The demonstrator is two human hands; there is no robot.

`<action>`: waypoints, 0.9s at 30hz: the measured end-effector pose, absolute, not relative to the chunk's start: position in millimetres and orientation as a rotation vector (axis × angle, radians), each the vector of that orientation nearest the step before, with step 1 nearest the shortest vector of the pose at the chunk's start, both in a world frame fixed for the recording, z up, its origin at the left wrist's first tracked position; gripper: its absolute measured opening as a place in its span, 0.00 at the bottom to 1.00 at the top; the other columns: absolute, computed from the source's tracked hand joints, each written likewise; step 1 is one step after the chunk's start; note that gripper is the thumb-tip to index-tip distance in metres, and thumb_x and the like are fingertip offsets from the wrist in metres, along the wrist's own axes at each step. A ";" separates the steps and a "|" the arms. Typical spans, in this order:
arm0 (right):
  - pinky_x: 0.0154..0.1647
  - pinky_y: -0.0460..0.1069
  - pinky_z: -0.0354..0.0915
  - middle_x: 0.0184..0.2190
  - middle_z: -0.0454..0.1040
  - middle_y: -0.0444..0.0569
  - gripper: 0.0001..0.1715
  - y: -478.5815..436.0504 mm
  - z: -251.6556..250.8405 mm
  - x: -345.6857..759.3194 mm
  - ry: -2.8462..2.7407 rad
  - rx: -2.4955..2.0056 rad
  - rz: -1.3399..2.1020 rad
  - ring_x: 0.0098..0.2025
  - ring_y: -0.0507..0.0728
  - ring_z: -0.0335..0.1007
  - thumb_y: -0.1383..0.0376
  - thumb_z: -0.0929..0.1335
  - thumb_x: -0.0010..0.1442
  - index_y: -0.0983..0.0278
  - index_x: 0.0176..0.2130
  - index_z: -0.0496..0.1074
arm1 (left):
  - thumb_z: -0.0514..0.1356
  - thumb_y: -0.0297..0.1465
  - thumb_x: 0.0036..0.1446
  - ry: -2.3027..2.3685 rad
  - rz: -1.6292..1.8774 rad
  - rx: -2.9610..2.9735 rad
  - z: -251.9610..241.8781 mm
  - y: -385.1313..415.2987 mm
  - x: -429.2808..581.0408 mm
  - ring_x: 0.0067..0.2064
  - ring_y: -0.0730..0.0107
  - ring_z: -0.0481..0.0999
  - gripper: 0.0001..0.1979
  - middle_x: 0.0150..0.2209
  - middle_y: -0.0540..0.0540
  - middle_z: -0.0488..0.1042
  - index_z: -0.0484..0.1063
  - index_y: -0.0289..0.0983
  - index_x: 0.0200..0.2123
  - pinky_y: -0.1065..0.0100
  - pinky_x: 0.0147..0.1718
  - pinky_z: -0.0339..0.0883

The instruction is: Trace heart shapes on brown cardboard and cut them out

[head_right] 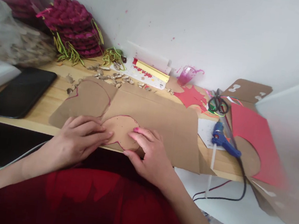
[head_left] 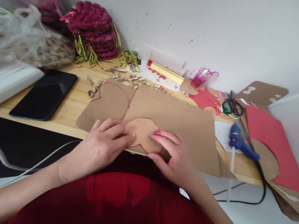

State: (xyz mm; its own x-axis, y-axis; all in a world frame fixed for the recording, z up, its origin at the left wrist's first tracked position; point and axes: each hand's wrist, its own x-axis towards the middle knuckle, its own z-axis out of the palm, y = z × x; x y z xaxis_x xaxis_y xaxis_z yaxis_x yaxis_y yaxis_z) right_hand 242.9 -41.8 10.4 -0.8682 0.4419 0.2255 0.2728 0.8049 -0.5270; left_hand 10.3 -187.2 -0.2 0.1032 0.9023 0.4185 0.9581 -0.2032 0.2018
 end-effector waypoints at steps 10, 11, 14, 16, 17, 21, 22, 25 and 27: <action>0.62 0.62 0.67 0.59 0.75 0.55 0.24 -41.4 11.4 242.5 -2.662 -0.580 0.751 0.60 0.63 0.70 0.61 0.71 0.66 0.60 0.60 0.73 | 0.52 0.19 0.63 -1.661 -0.278 -2.374 -0.9 -172.1 29.3 0.58 0.55 0.75 0.25 0.61 0.41 0.76 0.72 0.33 0.62 0.67 0.37 0.78; 0.62 0.62 0.67 0.59 0.75 0.55 0.24 -41.5 12.5 242.8 -2.675 -0.584 0.753 0.60 0.63 0.70 0.62 0.71 0.66 0.59 0.61 0.72 | 0.53 0.19 0.62 -1.652 -0.222 -2.369 0.5 -170.5 31.8 0.58 0.56 0.75 0.26 0.62 0.42 0.75 0.72 0.33 0.62 0.68 0.35 0.78; 0.63 0.63 0.67 0.60 0.74 0.55 0.27 -41.9 18.2 244.7 -2.725 -0.596 0.757 0.62 0.64 0.69 0.62 0.72 0.65 0.59 0.62 0.71 | 0.54 0.20 0.61 -1.658 -0.120 -2.369 3.9 -167.8 37.1 0.57 0.57 0.76 0.27 0.64 0.41 0.74 0.72 0.34 0.63 0.68 0.32 0.78; 0.63 0.63 0.67 0.61 0.74 0.56 0.29 -39.1 24.8 246.2 -2.768 -0.565 0.771 0.63 0.64 0.69 0.59 0.74 0.63 0.58 0.62 0.72 | 0.56 0.21 0.60 -1.687 -0.093 -2.375 3.7 -167.5 38.8 0.57 0.57 0.77 0.29 0.64 0.39 0.73 0.70 0.33 0.65 0.68 0.32 0.79; 0.63 0.62 0.67 0.60 0.75 0.55 0.29 -35.3 29.0 246.6 -2.791 -0.529 0.784 0.62 0.64 0.70 0.58 0.74 0.62 0.58 0.61 0.73 | 0.57 0.21 0.59 -1.695 -0.086 -2.383 3.0 -167.5 39.1 0.58 0.56 0.77 0.30 0.65 0.38 0.73 0.70 0.33 0.65 0.68 0.32 0.79; 0.55 0.57 0.72 0.49 0.82 0.50 0.14 8.3 51.5 242.2 -2.768 -0.594 0.704 0.51 0.60 0.78 0.58 0.71 0.67 0.57 0.51 0.80 | 0.59 0.21 0.55 -1.689 -0.105 -2.427 1.3 -167.1 38.0 0.57 0.53 0.78 0.32 0.64 0.36 0.73 0.71 0.33 0.65 0.64 0.34 0.81; 0.53 0.57 0.72 0.47 0.83 0.49 0.13 27.2 57.9 238.8 -2.727 -0.709 0.626 0.49 0.59 0.79 0.57 0.70 0.68 0.56 0.50 0.80 | 0.59 0.20 0.54 -1.691 -0.114 -2.437 1.6 -166.8 37.6 0.57 0.53 0.78 0.32 0.64 0.36 0.73 0.71 0.33 0.64 0.65 0.34 0.81; 0.46 0.56 0.72 0.41 0.84 0.49 0.12 96.2 76.8 223.0 -2.440 -1.032 0.377 0.41 0.60 0.79 0.58 0.70 0.66 0.59 0.44 0.82 | 0.58 0.17 0.50 -1.684 -0.157 -2.456 3.0 -165.9 37.5 0.56 0.53 0.79 0.34 0.63 0.37 0.74 0.73 0.32 0.63 0.66 0.33 0.81; 0.48 0.55 0.71 0.41 0.84 0.50 0.14 142.9 86.9 209.8 -2.328 -1.223 0.215 0.42 0.60 0.79 0.61 0.70 0.63 0.61 0.47 0.81 | 0.57 0.17 0.48 -1.686 -0.170 -2.458 3.0 -165.2 38.1 0.56 0.53 0.80 0.35 0.62 0.38 0.76 0.74 0.32 0.62 0.66 0.34 0.82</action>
